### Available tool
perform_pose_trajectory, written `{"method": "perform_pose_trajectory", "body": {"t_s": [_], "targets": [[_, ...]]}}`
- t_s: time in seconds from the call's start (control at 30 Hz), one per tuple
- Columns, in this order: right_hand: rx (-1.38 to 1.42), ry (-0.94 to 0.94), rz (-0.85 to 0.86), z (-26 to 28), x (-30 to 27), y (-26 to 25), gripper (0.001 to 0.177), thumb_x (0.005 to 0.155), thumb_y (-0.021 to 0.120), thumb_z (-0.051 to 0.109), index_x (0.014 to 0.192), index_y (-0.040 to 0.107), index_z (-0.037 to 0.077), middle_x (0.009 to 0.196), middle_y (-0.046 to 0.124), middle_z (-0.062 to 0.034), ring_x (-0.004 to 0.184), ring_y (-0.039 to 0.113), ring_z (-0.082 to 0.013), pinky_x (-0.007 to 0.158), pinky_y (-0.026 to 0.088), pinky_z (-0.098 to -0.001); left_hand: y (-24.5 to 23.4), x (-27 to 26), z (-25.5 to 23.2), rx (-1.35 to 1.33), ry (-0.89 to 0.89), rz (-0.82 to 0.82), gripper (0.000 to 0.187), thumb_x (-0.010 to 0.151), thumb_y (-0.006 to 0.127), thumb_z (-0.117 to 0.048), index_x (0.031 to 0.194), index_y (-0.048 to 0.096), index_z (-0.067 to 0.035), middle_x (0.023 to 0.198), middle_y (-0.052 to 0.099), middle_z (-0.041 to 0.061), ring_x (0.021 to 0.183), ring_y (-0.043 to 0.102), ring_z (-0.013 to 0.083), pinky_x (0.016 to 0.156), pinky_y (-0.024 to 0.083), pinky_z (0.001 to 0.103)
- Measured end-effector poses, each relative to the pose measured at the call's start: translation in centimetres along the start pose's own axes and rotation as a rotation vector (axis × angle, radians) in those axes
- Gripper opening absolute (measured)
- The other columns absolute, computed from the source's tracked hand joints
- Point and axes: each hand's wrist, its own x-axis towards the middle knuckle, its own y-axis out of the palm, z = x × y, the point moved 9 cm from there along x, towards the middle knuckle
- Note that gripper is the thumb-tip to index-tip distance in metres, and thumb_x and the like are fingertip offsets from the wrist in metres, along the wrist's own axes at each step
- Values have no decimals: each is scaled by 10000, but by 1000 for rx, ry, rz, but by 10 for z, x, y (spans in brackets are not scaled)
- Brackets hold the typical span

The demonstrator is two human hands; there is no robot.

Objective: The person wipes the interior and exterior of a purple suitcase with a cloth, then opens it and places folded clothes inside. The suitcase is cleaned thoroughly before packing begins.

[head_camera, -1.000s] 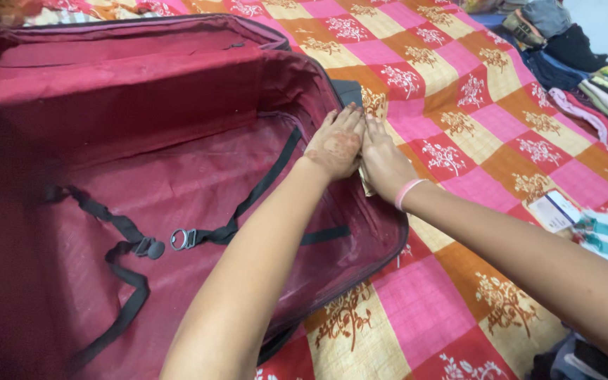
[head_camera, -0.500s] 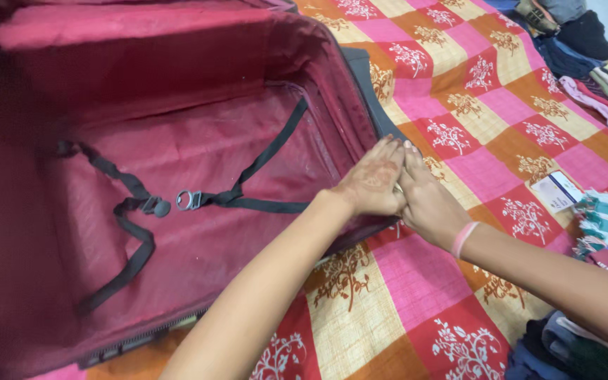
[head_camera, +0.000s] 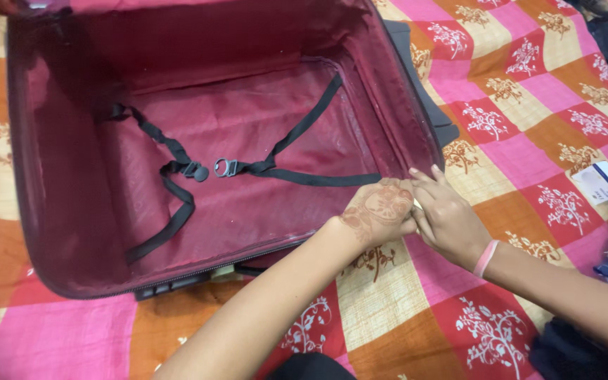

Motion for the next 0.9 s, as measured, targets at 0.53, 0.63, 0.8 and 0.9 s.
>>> {"method": "perform_pose_trajectory", "body": {"t_s": [0.53, 0.63, 0.8, 0.9], "targets": [[124, -133, -129, 125, 40, 39, 331, 773, 617, 5, 1092, 598, -83, 1092, 655, -283, 1111, 621, -456, 1125, 425, -527, -98, -131, 25, 95, 0, -111, 356, 806, 792, -368, 902, 673, -46, 835, 724, 142, 790, 730, 292, 694, 565, 424], [173, -152, -146, 164, 54, 47, 334, 748, 628, 12, 1065, 598, -87, 1043, 655, -274, 1066, 627, -454, 1090, 445, -520, -109, -161, 40, 214, -104, 81, 377, 793, 777, -408, 887, 677, -56, 803, 721, 150, 791, 719, 295, 732, 554, 421], [245, -145, -89, 212, 77, 59, 194, 777, 648, 19, 951, 590, -45, 894, 628, -246, 941, 622, -455, 1025, 482, -516, -135, -204, 61, 373, -155, 213, 399, 721, 762, -403, 905, 701, -55, 951, 729, 161, 991, 687, 315, 928, 506, 444], [286, -196, -101, 244, 94, 58, 191, 756, 641, 9, 930, 579, -41, 876, 615, -251, 914, 615, -458, 987, 485, -518, -153, -232, 65, 414, -158, 186, 483, 706, 754, -439, 965, 712, -34, 1134, 706, 201, 1139, 641, 323, 1028, 443, 487]]}}
